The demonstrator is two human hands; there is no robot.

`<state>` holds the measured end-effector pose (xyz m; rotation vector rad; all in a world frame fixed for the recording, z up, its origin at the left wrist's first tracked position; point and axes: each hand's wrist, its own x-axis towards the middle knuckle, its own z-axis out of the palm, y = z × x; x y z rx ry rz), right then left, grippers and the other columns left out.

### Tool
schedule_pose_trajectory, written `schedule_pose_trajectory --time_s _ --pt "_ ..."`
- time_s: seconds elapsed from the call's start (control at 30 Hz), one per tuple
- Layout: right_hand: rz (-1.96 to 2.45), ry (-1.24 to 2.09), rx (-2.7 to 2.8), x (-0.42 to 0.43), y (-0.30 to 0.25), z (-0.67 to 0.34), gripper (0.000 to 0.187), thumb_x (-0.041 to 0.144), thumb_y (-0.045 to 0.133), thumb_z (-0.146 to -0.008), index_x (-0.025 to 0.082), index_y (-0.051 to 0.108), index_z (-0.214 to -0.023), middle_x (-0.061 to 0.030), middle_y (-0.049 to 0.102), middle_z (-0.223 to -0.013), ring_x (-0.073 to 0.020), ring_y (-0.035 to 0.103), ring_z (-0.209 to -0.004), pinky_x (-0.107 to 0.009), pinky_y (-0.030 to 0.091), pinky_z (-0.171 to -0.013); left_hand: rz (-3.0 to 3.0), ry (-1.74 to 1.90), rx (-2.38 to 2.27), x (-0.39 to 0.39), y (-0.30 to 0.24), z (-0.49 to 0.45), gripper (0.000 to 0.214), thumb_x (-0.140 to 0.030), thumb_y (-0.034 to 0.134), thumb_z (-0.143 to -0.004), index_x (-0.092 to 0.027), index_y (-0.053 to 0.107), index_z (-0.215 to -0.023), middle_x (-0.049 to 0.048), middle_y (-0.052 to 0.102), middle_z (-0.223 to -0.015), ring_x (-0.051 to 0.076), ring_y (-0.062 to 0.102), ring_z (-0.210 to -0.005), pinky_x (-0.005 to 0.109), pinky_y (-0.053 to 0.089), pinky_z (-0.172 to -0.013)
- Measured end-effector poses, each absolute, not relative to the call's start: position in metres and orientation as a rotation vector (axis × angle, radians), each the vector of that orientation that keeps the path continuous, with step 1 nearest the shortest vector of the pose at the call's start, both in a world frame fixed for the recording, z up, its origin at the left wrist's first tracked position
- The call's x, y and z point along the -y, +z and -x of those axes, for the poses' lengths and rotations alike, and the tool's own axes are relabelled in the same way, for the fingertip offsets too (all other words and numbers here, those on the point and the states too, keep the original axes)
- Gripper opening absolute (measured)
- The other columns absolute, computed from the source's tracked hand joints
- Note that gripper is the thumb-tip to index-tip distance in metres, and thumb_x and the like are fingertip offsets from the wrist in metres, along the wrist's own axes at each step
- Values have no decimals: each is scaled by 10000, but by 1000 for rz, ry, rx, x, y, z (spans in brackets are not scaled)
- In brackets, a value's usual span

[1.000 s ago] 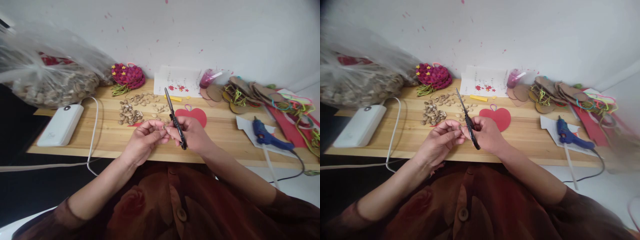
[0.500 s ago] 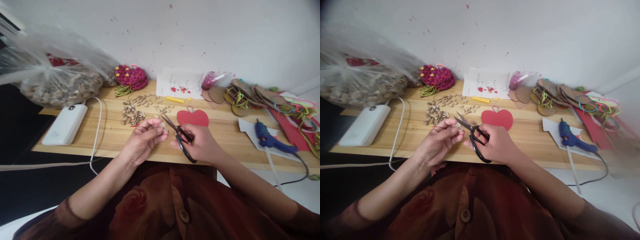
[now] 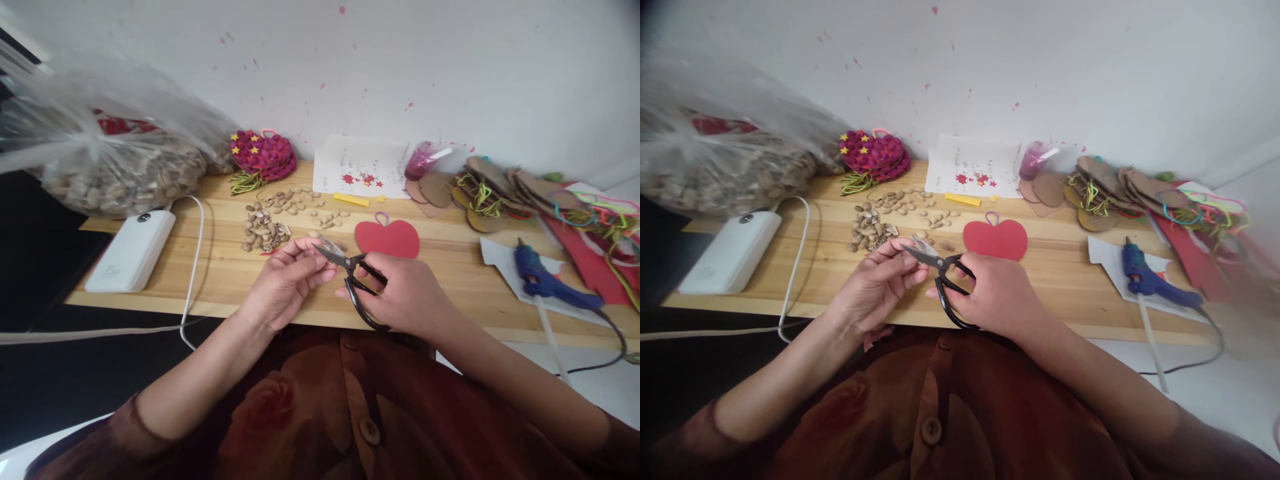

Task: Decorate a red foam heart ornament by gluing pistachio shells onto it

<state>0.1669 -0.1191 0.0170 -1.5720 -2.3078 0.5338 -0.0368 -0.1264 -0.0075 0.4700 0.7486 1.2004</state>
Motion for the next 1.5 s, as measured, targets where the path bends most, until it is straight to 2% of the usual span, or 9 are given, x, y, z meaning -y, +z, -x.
schedule_pose_trajectory --time_s 0.3,0.53,1.03,1.5 --pt "1619 498 2314 118 14 -168 367 569 711 -800 238 554 -772 7 628 -621 -157 532 -554 -290 289 -560 -405 1164 -781 125 -8 36 200 -77 854 -723 -143 741 -874 -1 718 -825 104 725 -734 188 639 -741" --pt "1601 404 2360 120 11 -168 357 568 680 -837 233 564 -794 -9 649 -638 -170 559 -579 -294 285 -568 -400 1170 -793 127 -7 34 152 -84 849 -727 -145 730 -801 0 716 -786 101 720 -723 179 629 -737" --pt "1533 258 2451 120 9 -172 418 610 584 -908 222 541 -759 1 630 -615 -148 529 -547 -277 240 -543 -393 1172 -855 128 -7 36 109 -39 800 -737 -109 740 -794 27 741 -748 121 736 -691 190 633 -707" --pt "1488 216 2541 109 17 -173 469 656 572 -904 228 520 -718 10 613 -583 -134 505 -520 -272 244 -534 -428 1087 -958 124 1 52 132 -20 808 -711 -93 744 -800 35 745 -721 118 729 -630 187 625 -668"
